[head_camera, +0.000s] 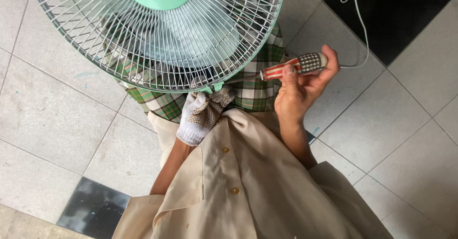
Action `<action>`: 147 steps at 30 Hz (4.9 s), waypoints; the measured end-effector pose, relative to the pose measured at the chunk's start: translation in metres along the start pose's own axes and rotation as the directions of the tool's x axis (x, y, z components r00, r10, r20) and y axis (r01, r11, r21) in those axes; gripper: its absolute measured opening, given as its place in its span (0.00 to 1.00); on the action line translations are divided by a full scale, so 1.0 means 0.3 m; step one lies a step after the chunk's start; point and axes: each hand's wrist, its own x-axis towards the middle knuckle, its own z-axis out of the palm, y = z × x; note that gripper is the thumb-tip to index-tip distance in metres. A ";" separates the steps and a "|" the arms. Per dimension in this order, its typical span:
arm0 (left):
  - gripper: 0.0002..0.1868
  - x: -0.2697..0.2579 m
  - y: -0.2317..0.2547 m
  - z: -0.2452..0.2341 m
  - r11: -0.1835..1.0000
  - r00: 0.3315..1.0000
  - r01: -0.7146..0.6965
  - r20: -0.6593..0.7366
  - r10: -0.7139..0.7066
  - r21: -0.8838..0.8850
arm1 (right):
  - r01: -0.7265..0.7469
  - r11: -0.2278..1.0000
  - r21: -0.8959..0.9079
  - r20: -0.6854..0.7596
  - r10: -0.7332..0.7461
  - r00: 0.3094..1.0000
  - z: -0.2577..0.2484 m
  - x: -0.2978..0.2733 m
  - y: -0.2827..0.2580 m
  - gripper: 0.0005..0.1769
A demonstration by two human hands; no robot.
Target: The person sits on the floor and assembles a small electric fan. They attach the front wire cage to the fan body and use a screwdriver to tighten the screws securing the cage in place.
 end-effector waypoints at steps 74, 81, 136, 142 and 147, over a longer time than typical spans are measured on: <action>0.15 0.006 0.055 0.057 0.979 0.989 -0.017 -0.137 0.046 0.203 | -0.023 0.819 -0.574 0.597 0.437 0.672 -0.127 0.227 -0.117 0.19; 0.14 0.006 0.060 0.057 0.980 0.986 -0.020 -0.156 0.051 0.197 | 0.125 0.785 -0.607 0.664 0.414 0.623 -0.139 0.241 -0.106 0.13; 0.22 -0.014 0.041 0.067 0.999 0.997 -0.030 -0.073 0.031 0.018 | 0.027 0.745 -0.667 0.626 0.540 0.563 -0.033 0.284 -0.238 0.17; 0.23 -0.026 0.049 0.092 0.999 0.999 -0.047 -0.013 0.047 0.024 | -0.120 0.713 -0.691 0.515 0.601 0.611 -0.045 0.276 -0.207 0.10; 0.21 -0.036 0.044 0.099 0.996 0.998 -0.060 -0.005 0.060 0.064 | -0.085 0.827 -0.555 0.640 0.490 0.591 -0.063 0.266 -0.229 0.12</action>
